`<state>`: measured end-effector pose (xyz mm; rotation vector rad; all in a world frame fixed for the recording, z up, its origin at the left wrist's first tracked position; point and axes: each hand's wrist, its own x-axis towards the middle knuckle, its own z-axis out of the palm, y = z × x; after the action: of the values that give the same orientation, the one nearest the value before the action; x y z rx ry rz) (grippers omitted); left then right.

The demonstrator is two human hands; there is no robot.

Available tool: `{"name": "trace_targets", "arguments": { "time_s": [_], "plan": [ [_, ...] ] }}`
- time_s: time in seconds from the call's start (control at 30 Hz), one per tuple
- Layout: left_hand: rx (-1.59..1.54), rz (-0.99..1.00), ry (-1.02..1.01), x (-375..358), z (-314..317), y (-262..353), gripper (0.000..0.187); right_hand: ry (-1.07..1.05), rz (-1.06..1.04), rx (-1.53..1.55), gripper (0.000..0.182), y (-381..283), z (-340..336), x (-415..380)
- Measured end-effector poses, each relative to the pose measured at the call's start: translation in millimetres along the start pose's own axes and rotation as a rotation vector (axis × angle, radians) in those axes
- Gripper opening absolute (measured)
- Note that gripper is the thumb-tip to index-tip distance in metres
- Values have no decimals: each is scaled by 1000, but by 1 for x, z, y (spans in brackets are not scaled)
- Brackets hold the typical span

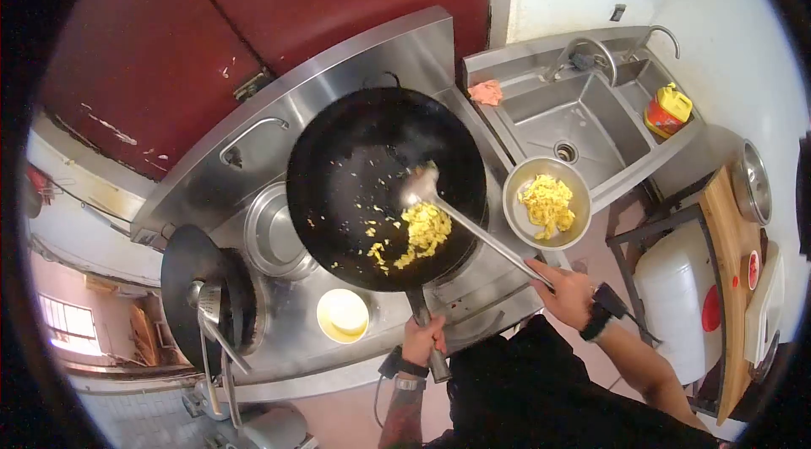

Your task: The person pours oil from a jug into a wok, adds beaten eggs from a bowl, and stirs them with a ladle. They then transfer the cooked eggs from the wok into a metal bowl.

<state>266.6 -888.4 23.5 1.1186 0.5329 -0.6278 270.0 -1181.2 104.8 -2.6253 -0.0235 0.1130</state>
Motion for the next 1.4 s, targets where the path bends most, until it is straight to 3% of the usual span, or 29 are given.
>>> {"name": "trace_targets", "arguments": {
  "time_s": [0.07, 0.1, 0.27, 0.3, 0.43, 0.53, 0.63, 0.7, 0.8, 0.87, 1.03, 1.13, 1.23, 1.4],
  "plan": [
    [25, 83, 10, -2, 18, -2, 21, 208, -130, 163, 40, -2, 8, 23],
    [30, 141, 26, -3, 29, -3, 20, 210, -138, 165, 40, 1, 6, 29],
    [78, 288, 114, -7, 83, -2, 21, 146, -105, 290, 42, 40, -24, 12],
    [63, 303, 115, -6, 95, -2, 21, 74, -76, 204, 42, 59, -34, 0],
    [-4, 340, 95, -1, 147, -13, 23, 105, -196, 298, 44, 133, -73, -29],
    [-7, 350, 84, 8, 185, -25, 24, -24, -122, 278, 42, 153, -103, -18],
    [-120, 349, 119, 15, 223, -39, 20, 66, -297, 289, 42, 151, -108, 13],
    [-132, 335, 108, 15, 238, -40, 19, -33, -391, 282, 42, 149, -114, 24],
    [-135, 314, 94, 20, 241, -46, 19, -144, -447, 172, 42, 186, -125, 23],
    [-169, 291, 92, 22, 241, -50, 18, -134, -492, 191, 44, 212, -141, 15],
    [-167, 313, 57, 34, 229, -59, 20, -78, -473, -136, 46, 259, -192, 1],
    [-161, 310, 75, 37, 228, -60, 19, -21, -465, -199, 43, 245, -193, 3],
    [-148, 325, 86, 43, 225, -62, 19, -40, -364, 20, 39, 206, -140, 23],
    [-83, 367, 70, 43, 205, -72, 20, 7, -404, 177, 40, 162, -73, 50]
  ]
}}
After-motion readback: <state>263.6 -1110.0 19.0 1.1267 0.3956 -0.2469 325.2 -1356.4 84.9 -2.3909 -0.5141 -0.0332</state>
